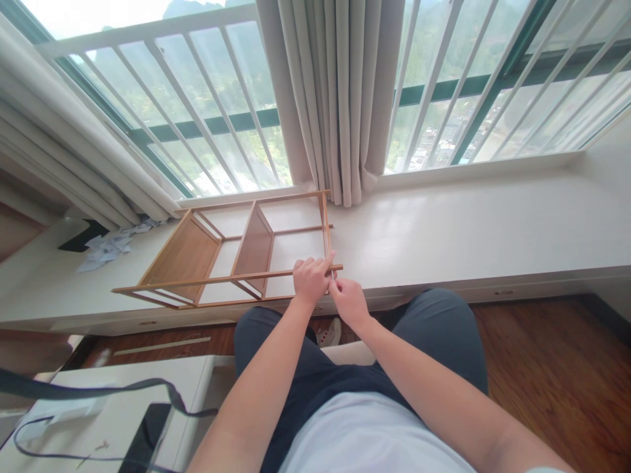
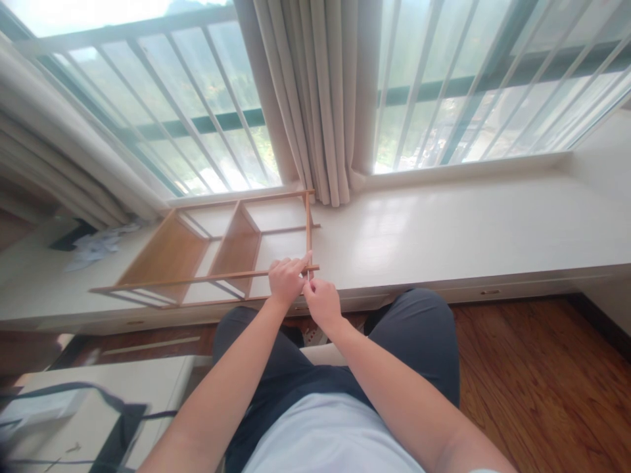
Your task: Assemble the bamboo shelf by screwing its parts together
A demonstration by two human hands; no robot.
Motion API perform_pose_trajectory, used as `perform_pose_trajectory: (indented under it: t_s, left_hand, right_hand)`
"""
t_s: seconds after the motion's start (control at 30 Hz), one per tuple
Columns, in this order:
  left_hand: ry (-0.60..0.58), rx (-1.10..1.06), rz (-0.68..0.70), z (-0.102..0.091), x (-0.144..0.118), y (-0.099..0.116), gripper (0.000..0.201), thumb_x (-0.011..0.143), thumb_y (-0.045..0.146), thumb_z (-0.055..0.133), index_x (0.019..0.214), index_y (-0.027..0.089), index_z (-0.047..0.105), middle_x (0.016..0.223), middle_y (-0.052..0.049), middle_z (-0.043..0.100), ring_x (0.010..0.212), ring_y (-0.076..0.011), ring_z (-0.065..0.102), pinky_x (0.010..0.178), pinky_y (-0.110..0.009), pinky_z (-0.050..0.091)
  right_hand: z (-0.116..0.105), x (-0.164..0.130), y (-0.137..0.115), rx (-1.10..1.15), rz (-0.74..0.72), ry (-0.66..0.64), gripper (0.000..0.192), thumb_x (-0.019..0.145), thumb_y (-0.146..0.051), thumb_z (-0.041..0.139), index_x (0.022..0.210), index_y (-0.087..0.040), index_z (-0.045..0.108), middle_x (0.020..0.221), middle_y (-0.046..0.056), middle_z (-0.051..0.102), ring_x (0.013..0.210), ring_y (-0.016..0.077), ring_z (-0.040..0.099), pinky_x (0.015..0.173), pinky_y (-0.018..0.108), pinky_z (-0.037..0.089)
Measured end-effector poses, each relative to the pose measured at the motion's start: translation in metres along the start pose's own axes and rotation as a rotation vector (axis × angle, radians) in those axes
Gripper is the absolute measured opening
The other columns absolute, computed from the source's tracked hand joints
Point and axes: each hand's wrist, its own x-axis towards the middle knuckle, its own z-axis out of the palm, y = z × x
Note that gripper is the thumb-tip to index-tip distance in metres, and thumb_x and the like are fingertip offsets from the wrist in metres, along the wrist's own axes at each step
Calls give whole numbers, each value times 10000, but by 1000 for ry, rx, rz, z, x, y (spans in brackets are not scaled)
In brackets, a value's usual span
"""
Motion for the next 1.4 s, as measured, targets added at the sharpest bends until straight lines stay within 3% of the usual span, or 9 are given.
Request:
perform_pose_trajectory:
  t_s: [0.17,0.43,0.53,0.87,1.13,1.23,1.4]
  left_hand:
    - [-19,5,-7,-5,1,3,498,865,293,627,1362,310,653,846,-62,755,836,-245,628,774,-399,322]
    - [-7,16,8,-5,0,2,492,878,331,642,1370,303,647,840,-54,750,831,-244,625,771,-402,324]
    - [5,11,6,-4,0,2,491,870,338,653,1359,302,654,839,-51,750,838,-245,626,778,-403,326]
    - [-11,6,-16,-4,0,2,498,866,323,651,1364,305,651,838,-60,756,843,-252,626,792,-418,327]
    - [-18,1,-23,-4,0,2,478,872,336,643,1349,311,661,844,-69,758,844,-255,628,786,-410,329]
    - [-11,-5,-22,-5,1,3,482,860,315,647,1341,308,667,854,-63,763,849,-251,632,791,-412,331]
    - [1,-6,-21,-3,1,2,511,844,299,660,1355,315,655,864,-50,764,846,-248,633,803,-410,337]
  right_hand:
    - [11,0,9,317,71,-17,407,891,-432,494,560,-195,519,488,-35,450,508,119,391,533,263,284]
    - [23,-6,4,966,351,-166,399,822,-542,632,647,-219,476,410,-114,298,374,58,195,397,226,151]
    - [20,-9,0,1175,385,-243,393,807,-518,688,672,-215,477,420,-124,294,373,49,194,384,204,147]
    - [7,-7,3,1542,454,-530,354,913,-403,664,711,-205,452,492,-99,305,444,69,178,397,186,170]
    - [-1,-4,6,1522,499,-628,345,958,-390,612,726,-217,425,482,-103,266,443,78,120,390,182,164]
    - [2,-6,4,1474,490,-578,361,934,-426,638,723,-216,432,460,-109,285,429,70,127,390,184,156]
    - [13,-10,2,1345,450,-388,372,866,-480,674,711,-211,469,432,-109,350,388,52,190,390,191,170]
